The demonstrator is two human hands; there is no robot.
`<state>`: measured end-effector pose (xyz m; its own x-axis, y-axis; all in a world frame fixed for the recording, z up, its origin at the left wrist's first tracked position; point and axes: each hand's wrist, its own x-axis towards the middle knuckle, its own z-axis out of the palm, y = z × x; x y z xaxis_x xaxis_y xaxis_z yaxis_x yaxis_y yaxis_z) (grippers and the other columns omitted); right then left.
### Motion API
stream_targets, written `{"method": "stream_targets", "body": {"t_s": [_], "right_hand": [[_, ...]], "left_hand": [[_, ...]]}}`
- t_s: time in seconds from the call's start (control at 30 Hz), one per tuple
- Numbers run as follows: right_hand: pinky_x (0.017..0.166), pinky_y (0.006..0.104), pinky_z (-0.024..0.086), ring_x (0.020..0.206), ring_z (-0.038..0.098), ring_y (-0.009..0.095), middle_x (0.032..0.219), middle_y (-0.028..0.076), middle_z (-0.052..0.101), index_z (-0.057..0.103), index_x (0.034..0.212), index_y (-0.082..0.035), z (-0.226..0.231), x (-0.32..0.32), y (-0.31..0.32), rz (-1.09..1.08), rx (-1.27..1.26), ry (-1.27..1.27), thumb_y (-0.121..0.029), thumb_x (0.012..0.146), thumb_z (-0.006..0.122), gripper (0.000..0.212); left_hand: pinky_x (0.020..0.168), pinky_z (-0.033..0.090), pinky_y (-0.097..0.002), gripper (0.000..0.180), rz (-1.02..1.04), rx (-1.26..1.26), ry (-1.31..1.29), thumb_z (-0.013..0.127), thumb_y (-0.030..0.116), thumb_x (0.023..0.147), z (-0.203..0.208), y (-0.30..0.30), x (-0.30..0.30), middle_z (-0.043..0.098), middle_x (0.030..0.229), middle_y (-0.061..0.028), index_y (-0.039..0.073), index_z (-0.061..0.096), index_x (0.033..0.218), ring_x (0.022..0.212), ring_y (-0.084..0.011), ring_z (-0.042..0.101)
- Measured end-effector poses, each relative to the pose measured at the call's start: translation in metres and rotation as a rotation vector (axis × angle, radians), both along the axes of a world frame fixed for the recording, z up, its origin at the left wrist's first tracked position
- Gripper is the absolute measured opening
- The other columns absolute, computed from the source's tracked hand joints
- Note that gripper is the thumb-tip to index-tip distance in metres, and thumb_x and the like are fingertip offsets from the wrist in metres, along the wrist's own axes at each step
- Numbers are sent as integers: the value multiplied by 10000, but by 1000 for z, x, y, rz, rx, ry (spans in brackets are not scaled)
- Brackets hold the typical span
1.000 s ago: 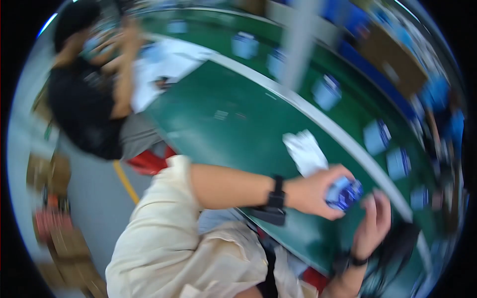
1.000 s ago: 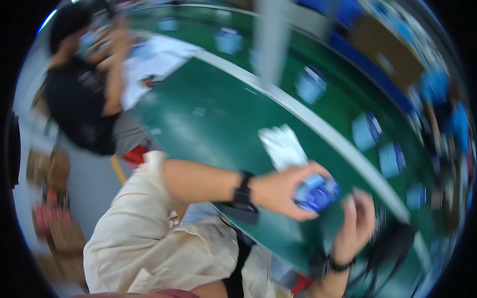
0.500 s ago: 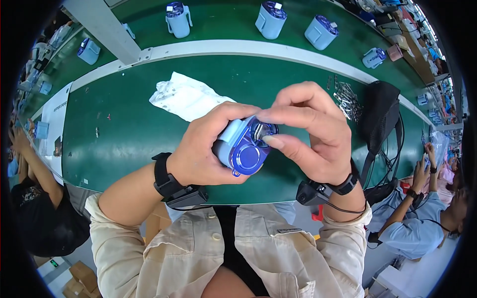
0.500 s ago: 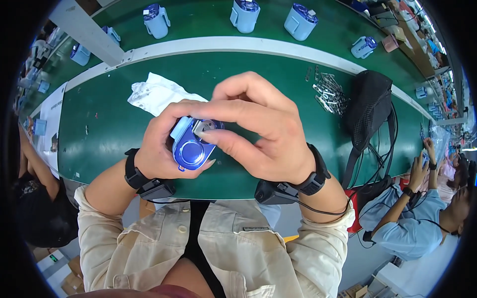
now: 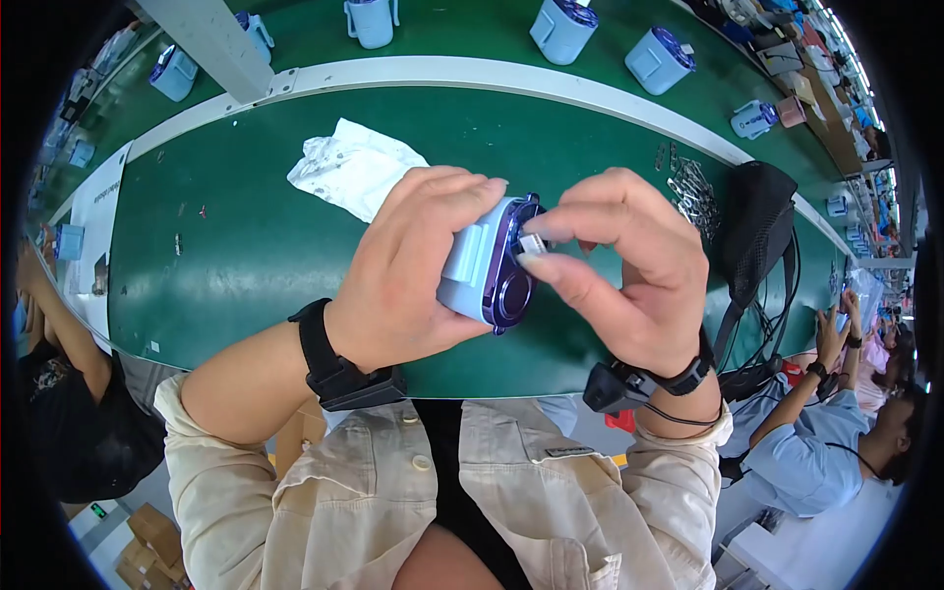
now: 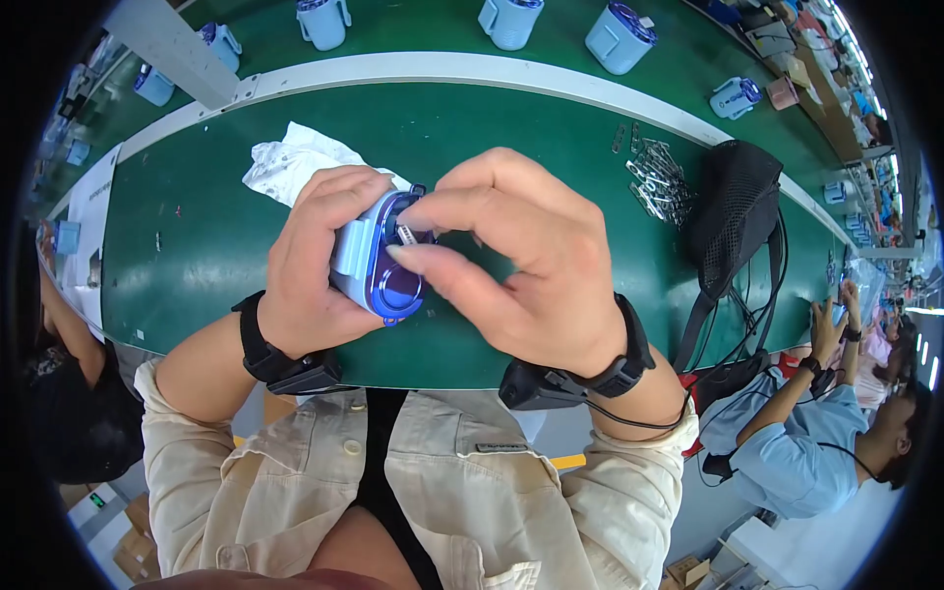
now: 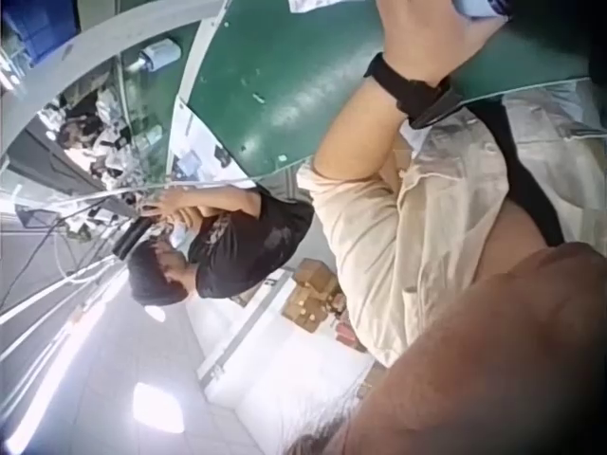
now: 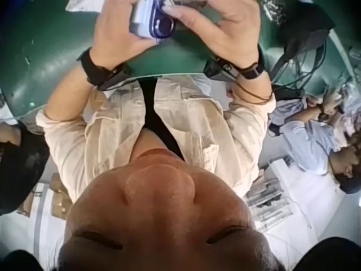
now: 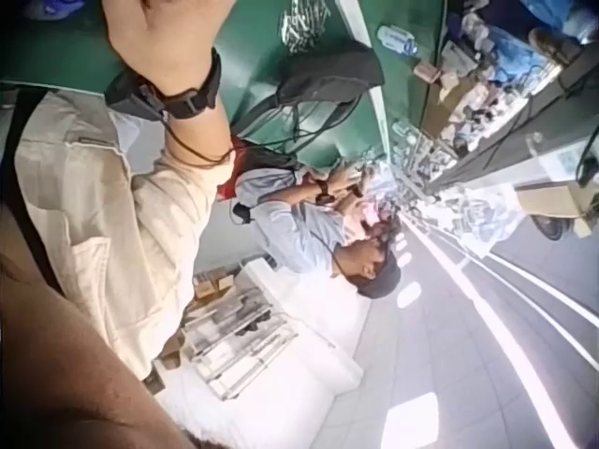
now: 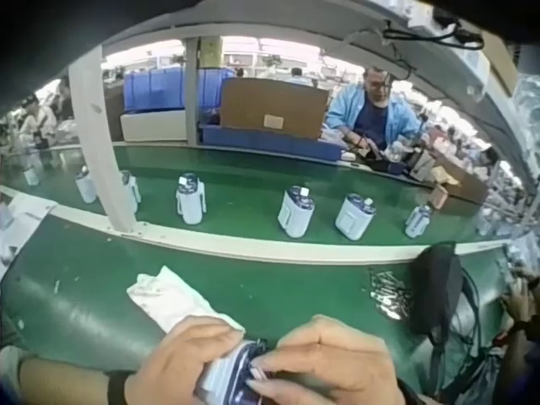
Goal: The person picks up a blue device, wipes it with a cloth, and presses a white component into the top opening by hand. This process is repeated with several more blue and silver devices, one at a time.
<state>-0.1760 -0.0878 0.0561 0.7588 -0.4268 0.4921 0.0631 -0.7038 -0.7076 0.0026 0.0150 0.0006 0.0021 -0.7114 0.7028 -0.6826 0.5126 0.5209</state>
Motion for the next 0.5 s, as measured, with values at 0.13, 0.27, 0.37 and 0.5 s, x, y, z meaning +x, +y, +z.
{"method": "stream_targets", "body": {"t_s": [0.13, 0.27, 0.37, 0.5], "right_hand": [[620, 241, 425, 741, 556, 144, 863, 79, 610, 710, 976, 8, 1, -1, 0, 32, 221, -7, 35, 795, 697, 184], [624, 248, 434, 733, 562, 145, 850, 78, 614, 710, 980, 17, 1, 1, 2, 9, 217, -3, 47, 817, 670, 171], [623, 254, 438, 724, 565, 154, 838, 85, 615, 713, 981, 16, 0, 2, 3, -57, 20, 6, 40, 819, 668, 170], [607, 260, 440, 705, 569, 170, 824, 93, 611, 711, 1007, 14, -2, 4, 2, -55, -145, -18, 35, 806, 677, 205]], "left_hand": [[911, 464, -412, 823, -81, 95, 167, 870, 121, 523, -1, 3, 2, 577, 1191, -152, 32, 493, 1250, 1059, -348, 567], [916, 461, -408, 839, -141, 102, 207, 869, 119, 521, -2, 4, 4, 571, 1195, -150, 34, 485, 1262, 1061, -344, 567], [914, 461, -405, 834, -135, 97, 190, 868, 117, 526, -1, 3, 4, 573, 1191, -151, 34, 486, 1263, 1061, -342, 568], [912, 462, -405, 831, -136, 87, 180, 867, 115, 529, -2, 3, 5, 574, 1188, -151, 33, 486, 1263, 1058, -341, 568]]}}
